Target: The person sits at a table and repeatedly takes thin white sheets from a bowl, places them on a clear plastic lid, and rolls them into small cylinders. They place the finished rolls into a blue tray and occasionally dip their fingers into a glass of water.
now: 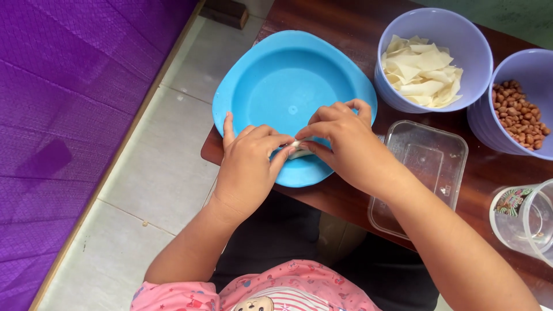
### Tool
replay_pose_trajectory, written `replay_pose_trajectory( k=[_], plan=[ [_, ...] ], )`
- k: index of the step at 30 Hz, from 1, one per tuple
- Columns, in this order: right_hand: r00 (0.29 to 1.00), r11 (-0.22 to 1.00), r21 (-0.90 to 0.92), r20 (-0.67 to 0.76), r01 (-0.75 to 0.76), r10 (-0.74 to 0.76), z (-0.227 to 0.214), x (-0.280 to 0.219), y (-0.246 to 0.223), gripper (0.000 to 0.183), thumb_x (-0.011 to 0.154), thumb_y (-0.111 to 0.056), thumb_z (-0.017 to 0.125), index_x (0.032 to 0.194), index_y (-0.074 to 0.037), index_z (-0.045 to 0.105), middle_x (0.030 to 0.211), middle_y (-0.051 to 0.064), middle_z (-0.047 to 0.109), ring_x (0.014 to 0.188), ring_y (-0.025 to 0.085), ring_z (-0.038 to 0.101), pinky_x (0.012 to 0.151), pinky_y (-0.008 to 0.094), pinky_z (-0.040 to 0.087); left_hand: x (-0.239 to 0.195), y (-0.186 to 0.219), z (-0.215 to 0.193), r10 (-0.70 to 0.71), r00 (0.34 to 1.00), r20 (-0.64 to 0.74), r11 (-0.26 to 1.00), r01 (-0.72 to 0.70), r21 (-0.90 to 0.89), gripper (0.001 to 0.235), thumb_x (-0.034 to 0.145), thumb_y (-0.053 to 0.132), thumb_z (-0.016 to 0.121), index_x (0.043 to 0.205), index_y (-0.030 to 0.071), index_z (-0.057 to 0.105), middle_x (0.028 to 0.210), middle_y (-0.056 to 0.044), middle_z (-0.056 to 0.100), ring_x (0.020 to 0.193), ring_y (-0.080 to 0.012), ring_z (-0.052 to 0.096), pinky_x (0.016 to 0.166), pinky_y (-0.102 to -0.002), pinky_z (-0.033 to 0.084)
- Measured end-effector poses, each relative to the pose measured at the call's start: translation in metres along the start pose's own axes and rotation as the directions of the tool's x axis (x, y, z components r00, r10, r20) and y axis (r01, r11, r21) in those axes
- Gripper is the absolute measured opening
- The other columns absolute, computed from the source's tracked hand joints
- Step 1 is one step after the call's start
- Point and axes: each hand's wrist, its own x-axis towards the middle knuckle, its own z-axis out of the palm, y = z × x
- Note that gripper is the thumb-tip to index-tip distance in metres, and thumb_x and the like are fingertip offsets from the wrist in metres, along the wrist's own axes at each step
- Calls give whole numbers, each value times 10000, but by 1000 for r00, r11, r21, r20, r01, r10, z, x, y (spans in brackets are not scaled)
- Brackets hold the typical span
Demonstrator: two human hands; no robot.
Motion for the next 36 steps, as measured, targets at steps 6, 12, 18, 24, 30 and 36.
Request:
replay_pose_trajectory(
  k=[6, 12, 18, 24, 30, 36],
  plan=[
    [999, 1000, -12, -44, 15, -16, 5, 2, 7, 173, 823, -111, 780, 989, -157, 792, 935, -1, 669, 890, 171, 584, 1052, 451, 273, 6, -2, 2, 21, 1000, -6, 1000, -21, 9, 142, 869, 123, 749, 989, 61, 793, 871, -47, 704, 828, -233, 642, 1203, -663, 196],
    [999, 1000, -19, -32, -21, 21, 9, 1, 6, 170, 795, -106, 785, 957, -154, 768, 975, 18, 694, 977, 190, 609, 1073, 465, 274, 9, -2, 2, 12, 999, 32, 998, -14, 61, 146, 861, 137, 747, 986, 75, 790, 859, -42, 715, 830, -238, 651, 1209, -657, 188],
    [1000, 1000, -21, -27, -1, 1, 12, -2, 10, 160, 806, -108, 778, 958, -158, 791, 951, 4, 642, 943, 177, 585, 1066, 472, 282, 12, 1, -1, -19, 998, 66, 998, 15, 53, 117, 879, 156, 729, 936, 86, 803, 852, -43, 737, 791, -238, 663, 1210, -677, 167],
    [1000, 999, -43, -2, -20, 20, 9, -3, 12, 172, 813, -129, 777, 983, -147, 804, 923, 0, 664, 911, 171, 595, 1119, 509, 246, 10, 0, -2, 5, 997, 72, 994, -13, 106, 127, 861, 158, 746, 947, 96, 818, 834, -36, 715, 778, -215, 654, 1204, -702, 144],
    [1000, 998, -65, -4, -22, 21, 10, -3, 12, 182, 813, -140, 779, 994, -143, 805, 927, 5, 666, 925, 184, 598, 1128, 527, 249, 9, 1, -2, -9, 997, 77, 993, 0, 115, 124, 862, 170, 745, 934, 102, 820, 842, -31, 720, 773, -218, 651, 1202, -719, 112],
    [1000, 998, -57, -4, -29, 29, 8, -4, 10, 174, 820, -132, 772, 992, -135, 800, 919, 6, 666, 925, 183, 605, 1135, 532, 248, 10, 3, -2, -23, 997, 72, 996, 16, 93, 111, 846, 153, 762, 923, 94, 816, 827, -28, 717, 754, -215, 646, 1203, -713, 136]
  ],
)
